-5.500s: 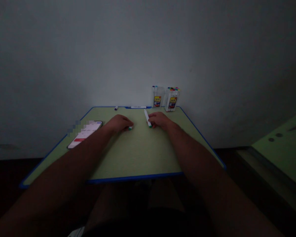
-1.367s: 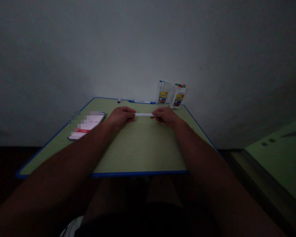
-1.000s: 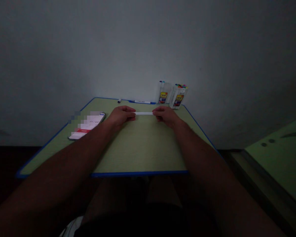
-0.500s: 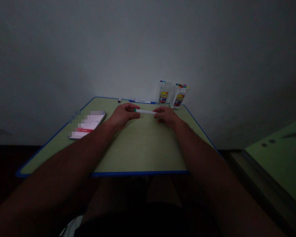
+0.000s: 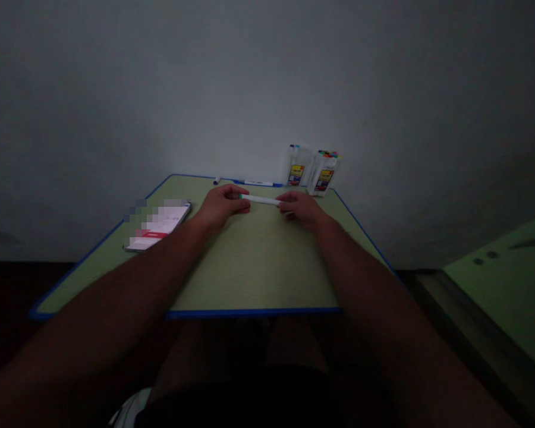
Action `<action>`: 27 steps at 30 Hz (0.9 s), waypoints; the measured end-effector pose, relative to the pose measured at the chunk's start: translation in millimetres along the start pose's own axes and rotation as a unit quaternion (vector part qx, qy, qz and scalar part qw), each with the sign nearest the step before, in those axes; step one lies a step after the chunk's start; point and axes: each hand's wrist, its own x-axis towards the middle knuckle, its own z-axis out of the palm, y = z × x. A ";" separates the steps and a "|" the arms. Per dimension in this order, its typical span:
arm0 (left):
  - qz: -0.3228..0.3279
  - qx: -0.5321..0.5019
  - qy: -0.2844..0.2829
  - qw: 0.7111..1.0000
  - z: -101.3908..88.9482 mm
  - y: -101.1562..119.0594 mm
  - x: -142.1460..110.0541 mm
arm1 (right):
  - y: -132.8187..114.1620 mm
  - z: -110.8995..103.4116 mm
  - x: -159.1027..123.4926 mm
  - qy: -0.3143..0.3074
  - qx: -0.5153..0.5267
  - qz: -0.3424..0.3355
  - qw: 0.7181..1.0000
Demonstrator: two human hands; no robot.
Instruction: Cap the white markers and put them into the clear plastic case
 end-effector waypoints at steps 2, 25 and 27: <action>-0.008 0.030 0.018 0.999 -1.4 0.0 0.5 | -0.3 0.8 -0.2 0.008 -0.006 -0.016 1.000; 0.034 0.362 0.071 0.929 -16.0 -6.2 6.8 | -0.2 13.0 -1.6 -0.054 0.025 -0.144 0.988; 0.034 0.346 0.074 0.935 -16.2 -6.6 6.9 | -0.5 13.4 -2.0 -0.056 0.022 -0.144 0.988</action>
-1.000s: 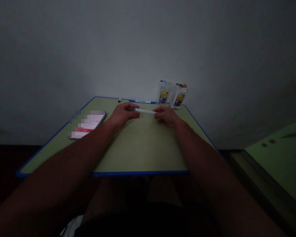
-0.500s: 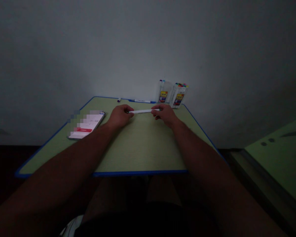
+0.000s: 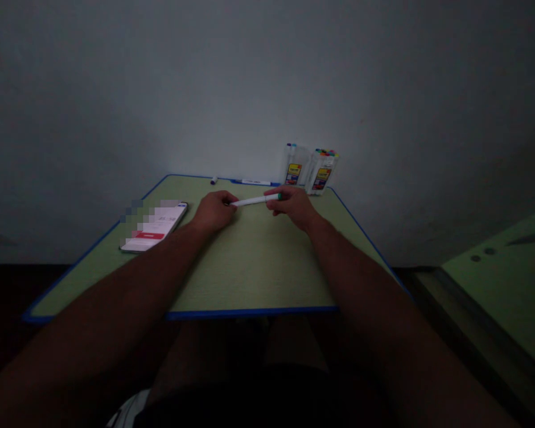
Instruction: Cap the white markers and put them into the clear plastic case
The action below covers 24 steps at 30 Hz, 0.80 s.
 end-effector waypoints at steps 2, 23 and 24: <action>0.000 -0.017 0.001 1.000 -0.1 0.1 -0.3 | -0.2 0.3 0.0 0.000 0.002 -0.001 1.000; 0.013 0.009 0.007 1.000 0.6 -1.4 0.7 | 4.0 -11.1 4.0 0.089 -0.001 0.042 0.995; 0.014 0.008 0.006 1.000 0.9 -2.0 1.0 | 4.4 -11.4 4.2 0.087 0.000 0.045 0.995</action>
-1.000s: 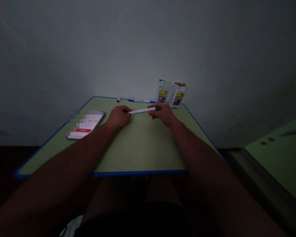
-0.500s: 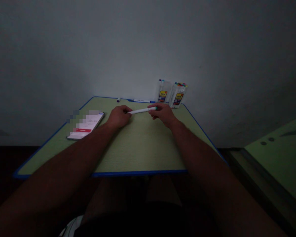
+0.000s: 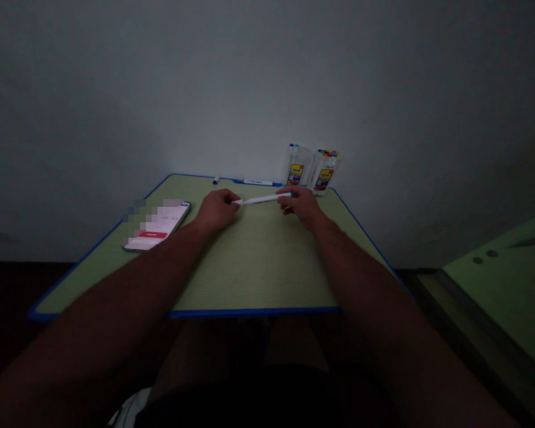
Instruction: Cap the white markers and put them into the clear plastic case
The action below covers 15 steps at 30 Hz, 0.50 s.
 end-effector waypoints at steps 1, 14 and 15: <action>0.000 0.003 -0.001 1.000 0.2 -0.3 0.1 | 0.5 -0.1 0.4 -0.002 0.000 0.002 1.000; 0.041 0.071 -0.026 0.996 1.5 2.5 -1.6 | 2.4 -0.1 0.9 -0.028 -0.001 0.004 1.000; 0.042 0.070 -0.024 0.996 1.5 2.6 -1.8 | 1.9 0.0 0.8 -0.027 0.003 0.007 1.000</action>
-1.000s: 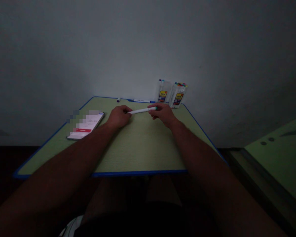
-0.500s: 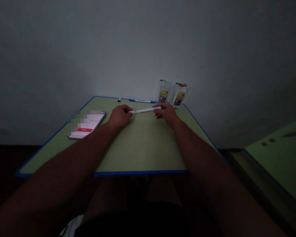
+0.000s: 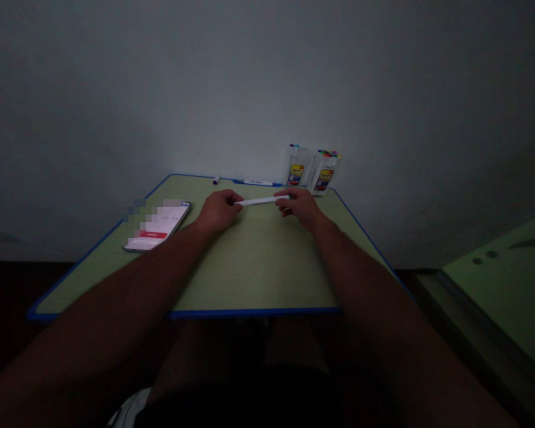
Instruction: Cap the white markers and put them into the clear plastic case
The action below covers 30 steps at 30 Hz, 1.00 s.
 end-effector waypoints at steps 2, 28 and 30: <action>-0.003 -0.007 0.001 1.000 0.1 0.0 -0.4 | -1.0 0.1 -0.3 0.000 0.012 0.004 1.000; -0.044 -0.199 -0.041 0.978 -4.4 3.9 -4.1 | -3.6 -10.2 -3.2 -0.017 0.013 0.059 0.998; -0.047 -0.203 -0.047 0.977 -4.2 3.6 -4.1 | -5.1 -9.7 -4.2 -0.016 0.010 0.063 0.998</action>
